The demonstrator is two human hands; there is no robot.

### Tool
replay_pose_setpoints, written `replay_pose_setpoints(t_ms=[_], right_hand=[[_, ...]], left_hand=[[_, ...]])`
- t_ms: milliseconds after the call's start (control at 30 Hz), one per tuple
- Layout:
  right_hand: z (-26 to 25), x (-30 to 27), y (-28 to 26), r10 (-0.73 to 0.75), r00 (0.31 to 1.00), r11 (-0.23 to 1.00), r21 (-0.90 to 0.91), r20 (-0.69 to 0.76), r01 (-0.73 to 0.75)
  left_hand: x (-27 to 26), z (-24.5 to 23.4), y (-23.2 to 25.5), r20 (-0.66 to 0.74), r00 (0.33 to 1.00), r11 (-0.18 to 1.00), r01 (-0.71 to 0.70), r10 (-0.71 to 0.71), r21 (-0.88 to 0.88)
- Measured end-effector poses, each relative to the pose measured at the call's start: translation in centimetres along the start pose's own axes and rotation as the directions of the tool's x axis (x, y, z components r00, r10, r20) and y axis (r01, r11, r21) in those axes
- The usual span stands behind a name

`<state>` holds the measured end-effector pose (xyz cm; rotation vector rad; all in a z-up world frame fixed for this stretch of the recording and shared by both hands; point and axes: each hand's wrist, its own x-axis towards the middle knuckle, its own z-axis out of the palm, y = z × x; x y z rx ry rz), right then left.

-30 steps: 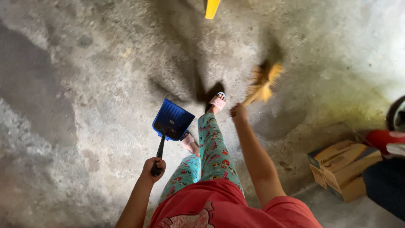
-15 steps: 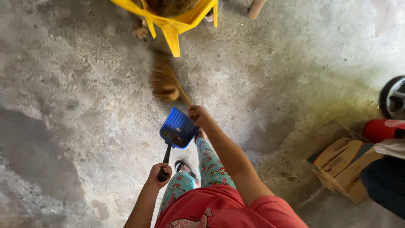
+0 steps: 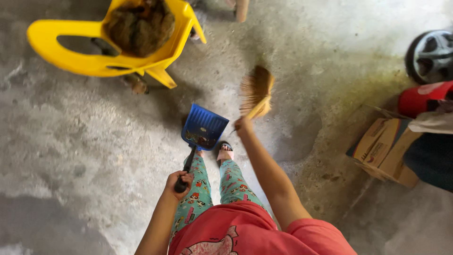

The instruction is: The person sweeps a concrete floor using a broom and dustpan, collecting debris into the dustpan. The person moves around the room, sweeping near furniture and a fan, while a cat and a puppy are present in the area.

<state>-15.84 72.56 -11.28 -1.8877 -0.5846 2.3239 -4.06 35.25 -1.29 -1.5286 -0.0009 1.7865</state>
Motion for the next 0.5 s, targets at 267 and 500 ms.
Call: replay_pose_setpoints(t_ms=[267, 500], right_hand=[[10.8, -5.9, 4.2, 0.265, 0.829, 0.886, 0.215, 0.493, -0.411], [15.9, 6.9, -4.8, 0.149, 0.914, 0.907, 0.315, 0.377, -0.278]], left_hand=[[0.4, 10.3, 7.0, -0.083, 0.986, 0.974, 0.154, -0.142, 0.164], [0.7, 16.8, 15.1, -0.213, 0.966, 0.939, 0.202, -0.144, 0.279]])
